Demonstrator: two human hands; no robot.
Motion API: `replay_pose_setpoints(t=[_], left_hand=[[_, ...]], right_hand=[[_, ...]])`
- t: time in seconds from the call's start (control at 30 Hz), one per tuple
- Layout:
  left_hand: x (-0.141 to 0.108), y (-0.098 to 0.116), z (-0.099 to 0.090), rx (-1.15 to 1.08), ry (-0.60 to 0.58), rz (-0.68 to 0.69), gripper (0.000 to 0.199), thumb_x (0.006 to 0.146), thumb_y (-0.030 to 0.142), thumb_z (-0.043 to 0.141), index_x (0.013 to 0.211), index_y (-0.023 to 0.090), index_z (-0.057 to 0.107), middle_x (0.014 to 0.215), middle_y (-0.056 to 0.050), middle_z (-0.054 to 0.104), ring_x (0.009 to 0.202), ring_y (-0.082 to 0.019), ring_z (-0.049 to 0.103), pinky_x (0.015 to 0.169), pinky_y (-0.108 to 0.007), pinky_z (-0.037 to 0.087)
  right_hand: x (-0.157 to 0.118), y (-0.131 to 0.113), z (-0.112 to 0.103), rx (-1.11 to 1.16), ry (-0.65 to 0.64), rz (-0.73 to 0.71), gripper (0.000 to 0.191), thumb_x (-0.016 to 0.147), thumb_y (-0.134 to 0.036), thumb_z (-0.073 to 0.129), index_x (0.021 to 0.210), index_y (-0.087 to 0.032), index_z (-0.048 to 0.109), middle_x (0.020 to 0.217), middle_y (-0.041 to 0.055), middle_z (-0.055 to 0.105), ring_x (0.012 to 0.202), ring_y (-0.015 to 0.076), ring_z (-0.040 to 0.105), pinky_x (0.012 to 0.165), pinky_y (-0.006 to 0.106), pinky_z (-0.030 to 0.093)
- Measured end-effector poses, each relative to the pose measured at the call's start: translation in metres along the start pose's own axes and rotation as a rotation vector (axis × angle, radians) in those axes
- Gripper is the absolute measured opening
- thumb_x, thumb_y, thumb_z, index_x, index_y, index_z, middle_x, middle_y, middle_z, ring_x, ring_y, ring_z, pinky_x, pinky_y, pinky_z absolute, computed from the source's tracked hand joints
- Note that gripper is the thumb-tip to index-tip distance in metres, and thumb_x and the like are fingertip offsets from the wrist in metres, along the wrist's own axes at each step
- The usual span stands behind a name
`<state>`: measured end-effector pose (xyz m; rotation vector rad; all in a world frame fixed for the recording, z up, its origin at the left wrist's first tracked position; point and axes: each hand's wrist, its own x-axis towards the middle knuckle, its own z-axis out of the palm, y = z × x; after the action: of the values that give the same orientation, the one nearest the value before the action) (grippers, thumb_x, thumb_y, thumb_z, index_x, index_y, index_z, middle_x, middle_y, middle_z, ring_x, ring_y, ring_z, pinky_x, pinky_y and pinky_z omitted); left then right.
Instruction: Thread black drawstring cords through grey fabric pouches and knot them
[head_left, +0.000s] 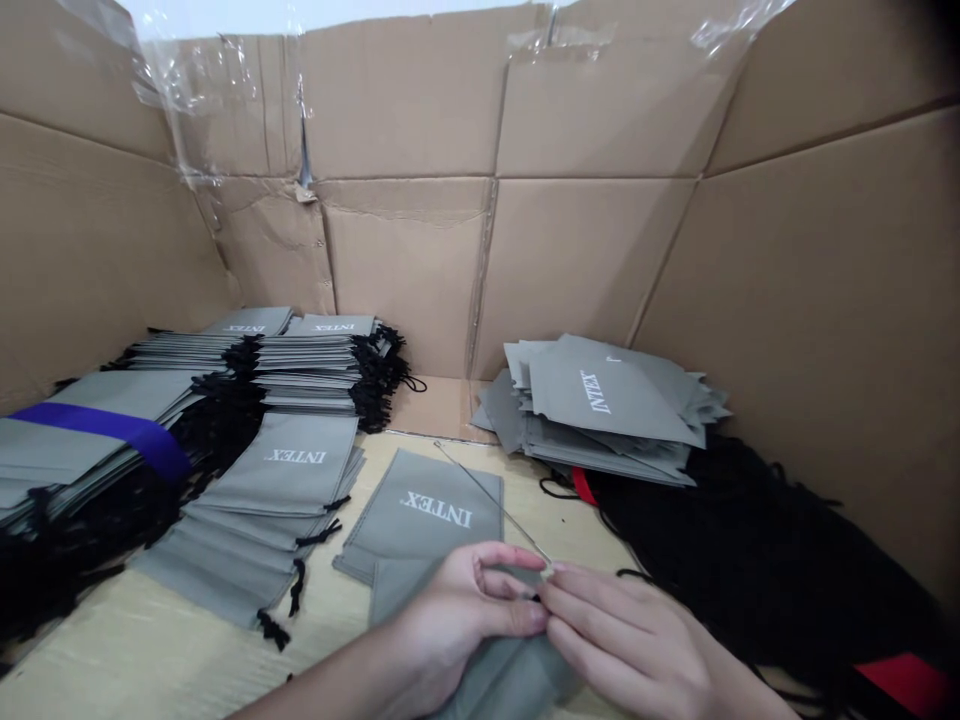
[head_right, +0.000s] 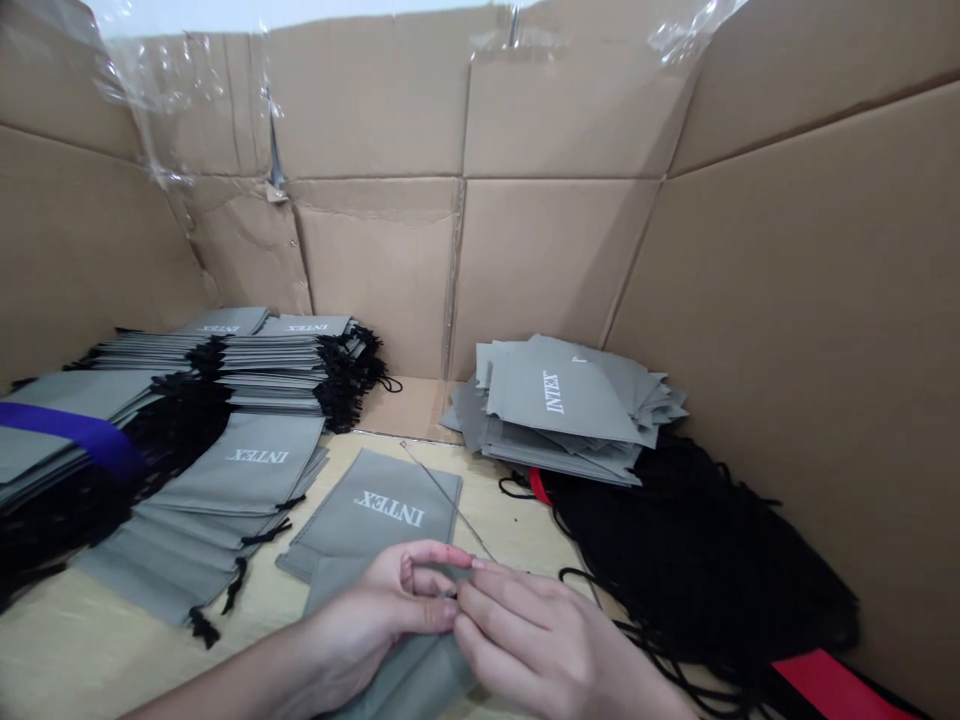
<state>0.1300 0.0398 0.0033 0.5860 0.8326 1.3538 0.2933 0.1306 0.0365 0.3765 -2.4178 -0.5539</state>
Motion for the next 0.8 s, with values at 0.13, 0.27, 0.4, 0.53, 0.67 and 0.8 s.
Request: replay_pose_setpoints(t=[0.13,0.27,0.4,0.53,0.67,0.8], left_hand=[[0.000,0.003,0.001,0.020,0.001,-0.026,0.037,0.047,0.002,0.074,0.081,0.010,0.064,0.062,0.002,0.062,0.062,-0.009,0.055,0.070,-0.022,0.041],[0.003,0.000,-0.001,0.073,-0.034,-0.027,0.031,0.047,0.001,0.070,0.077,0.010,0.063,0.057,0.004,0.057,0.056,-0.007,0.050,0.064,-0.020,0.038],[0.011,-0.009,-0.008,0.236,0.020,-0.007,0.027,0.045,0.000,0.068,0.068,0.011,0.062,0.055,0.005,0.056,0.053,-0.007,0.048,0.057,-0.020,0.037],[0.014,-0.002,-0.012,0.371,-0.027,-0.091,0.028,0.038,-0.001,0.070,0.062,0.012,0.060,0.056,0.003,0.060,0.053,-0.008,0.050,0.056,-0.021,0.039],[0.009,0.011,-0.012,0.367,-0.126,-0.115,0.035,0.036,0.007,0.078,0.067,0.013,0.061,0.058,0.005,0.060,0.055,-0.008,0.053,0.058,-0.020,0.040],[0.006,0.009,-0.012,0.373,-0.188,-0.199,0.045,0.028,0.006,0.082,0.068,0.013,0.062,0.060,0.005,0.062,0.056,-0.008,0.054,0.059,-0.020,0.040]], right_hand=[[-0.003,-0.001,0.003,-0.013,-0.008,-0.055,0.013,0.083,-0.009,0.057,0.086,-0.017,0.066,0.094,0.0036,0.073,0.095,0.0180,0.066,0.093,0.033,0.051],[-0.001,-0.004,0.002,-0.021,-0.059,-0.121,0.014,0.084,-0.013,0.055,0.089,-0.020,0.067,0.103,0.0017,0.071,0.101,0.0199,0.063,0.100,0.044,0.043],[0.011,-0.008,-0.004,0.009,-0.072,-0.156,0.023,0.089,-0.015,0.045,0.089,-0.023,0.067,0.102,-0.0034,0.071,0.102,0.0140,0.062,0.103,0.035,0.040],[0.016,-0.009,-0.004,0.089,-0.028,-0.133,0.030,0.091,-0.012,0.039,0.087,-0.024,0.067,0.093,-0.0037,0.073,0.096,0.0121,0.065,0.102,0.029,0.041],[0.009,-0.008,0.000,0.054,-0.016,-0.046,0.016,0.087,-0.015,0.052,0.090,-0.021,0.066,0.098,0.0017,0.072,0.096,0.0182,0.065,0.104,0.044,0.038],[0.017,-0.007,-0.008,0.159,-0.046,0.043,0.012,0.086,-0.017,0.056,0.088,-0.024,0.066,0.089,-0.0022,0.074,0.086,0.0135,0.067,0.101,0.032,0.043]])
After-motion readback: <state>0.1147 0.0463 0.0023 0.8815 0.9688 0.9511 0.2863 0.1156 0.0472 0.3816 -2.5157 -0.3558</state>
